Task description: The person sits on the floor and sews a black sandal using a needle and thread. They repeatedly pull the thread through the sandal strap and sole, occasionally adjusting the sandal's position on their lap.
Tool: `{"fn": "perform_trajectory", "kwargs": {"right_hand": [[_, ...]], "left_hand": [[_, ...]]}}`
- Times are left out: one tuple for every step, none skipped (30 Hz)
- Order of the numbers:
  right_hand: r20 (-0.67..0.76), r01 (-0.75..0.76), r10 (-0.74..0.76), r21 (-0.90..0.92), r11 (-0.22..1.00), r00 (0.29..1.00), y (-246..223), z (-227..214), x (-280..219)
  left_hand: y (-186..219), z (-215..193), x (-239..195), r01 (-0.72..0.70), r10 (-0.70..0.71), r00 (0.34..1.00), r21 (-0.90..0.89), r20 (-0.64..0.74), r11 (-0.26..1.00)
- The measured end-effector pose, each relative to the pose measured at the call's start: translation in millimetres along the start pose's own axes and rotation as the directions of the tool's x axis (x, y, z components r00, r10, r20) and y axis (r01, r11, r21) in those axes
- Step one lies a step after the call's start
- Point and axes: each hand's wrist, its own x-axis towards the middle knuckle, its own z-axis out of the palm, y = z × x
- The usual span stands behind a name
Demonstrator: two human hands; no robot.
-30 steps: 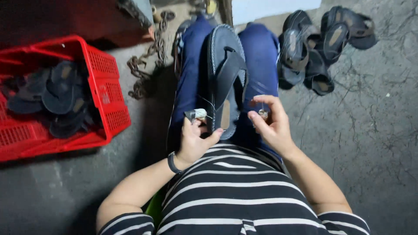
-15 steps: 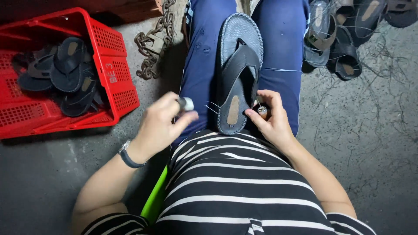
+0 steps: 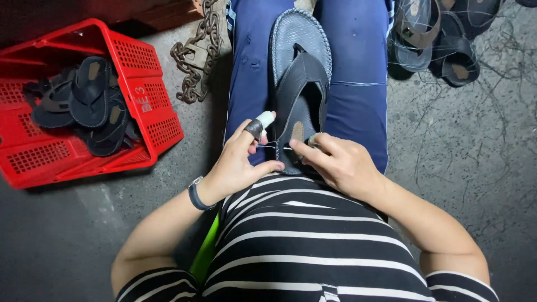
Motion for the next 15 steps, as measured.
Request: {"fn": "perform_trajectory", "kwargs": {"right_hand": [[0.003,0.005,-0.005,0.000,1.000,1.000,0,0,2],[0.016,0.017,-0.017,-0.039,0.999,1.000,0,0,4],[0.031,0.028,-0.025,-0.080,0.996,0.999,0,0,6],[0.034,0.031,-0.028,-0.082,0.996,0.999,0,0,7],[0.046,0.015,-0.010,-0.108,0.994,0.999,-1,0,7],[0.058,-0.001,0.008,-0.134,0.991,0.998,-2,-1,8],[0.061,0.001,0.007,-0.138,0.990,0.998,-3,-1,9],[0.082,-0.008,0.022,-0.161,0.987,0.996,-4,-1,9],[0.101,-0.016,0.035,-0.184,0.983,0.994,-6,-1,10],[0.104,-0.011,0.032,-0.188,0.982,0.994,-8,-1,11],[0.115,-0.016,0.040,-0.202,0.979,0.993,-8,-1,12],[0.126,-0.020,0.048,-0.217,0.976,0.991,-9,-1,13],[0.128,-0.014,0.043,-0.220,0.975,0.991,-9,-2,13],[0.143,-0.012,0.047,-0.235,0.972,0.989,-10,-2,13],[0.158,-0.010,0.051,-0.249,0.968,0.986,-10,-3,13]], "left_hand": [[-1,1,-1,0.000,0.000,1.000,0.000,-0.006,1.000],[-3,1,-3,0.055,-0.054,0.998,-0.040,0.011,0.998],[-5,1,-4,0.108,-0.106,0.994,-0.081,0.033,0.991],[-2,0,-3,0.107,-0.105,0.994,-0.085,0.029,0.991],[0,0,-2,0.091,-0.089,0.996,-0.111,0.023,0.990],[3,-1,0,0.075,-0.074,0.997,-0.138,0.018,0.988],[2,-1,0,0.072,-0.071,0.997,-0.142,0.015,0.987],[2,-2,1,0.041,-0.039,0.999,-0.129,0.014,0.991],[2,-3,2,0.008,-0.007,1.000,-0.115,0.012,0.993],[2,-4,1,0.005,-0.004,1.000,-0.118,0.007,0.993],[2,-4,2,-0.003,0.004,1.000,-0.137,0.004,0.991],[2,-4,2,-0.011,0.011,1.000,-0.155,0.001,0.988],[3,-4,1,-0.015,0.014,1.000,-0.157,-0.004,0.988],[4,-5,0,0.037,-0.036,0.999,-0.198,0.008,0.980],[5,-5,-1,0.089,-0.086,0.996,-0.239,0.023,0.967]]}}
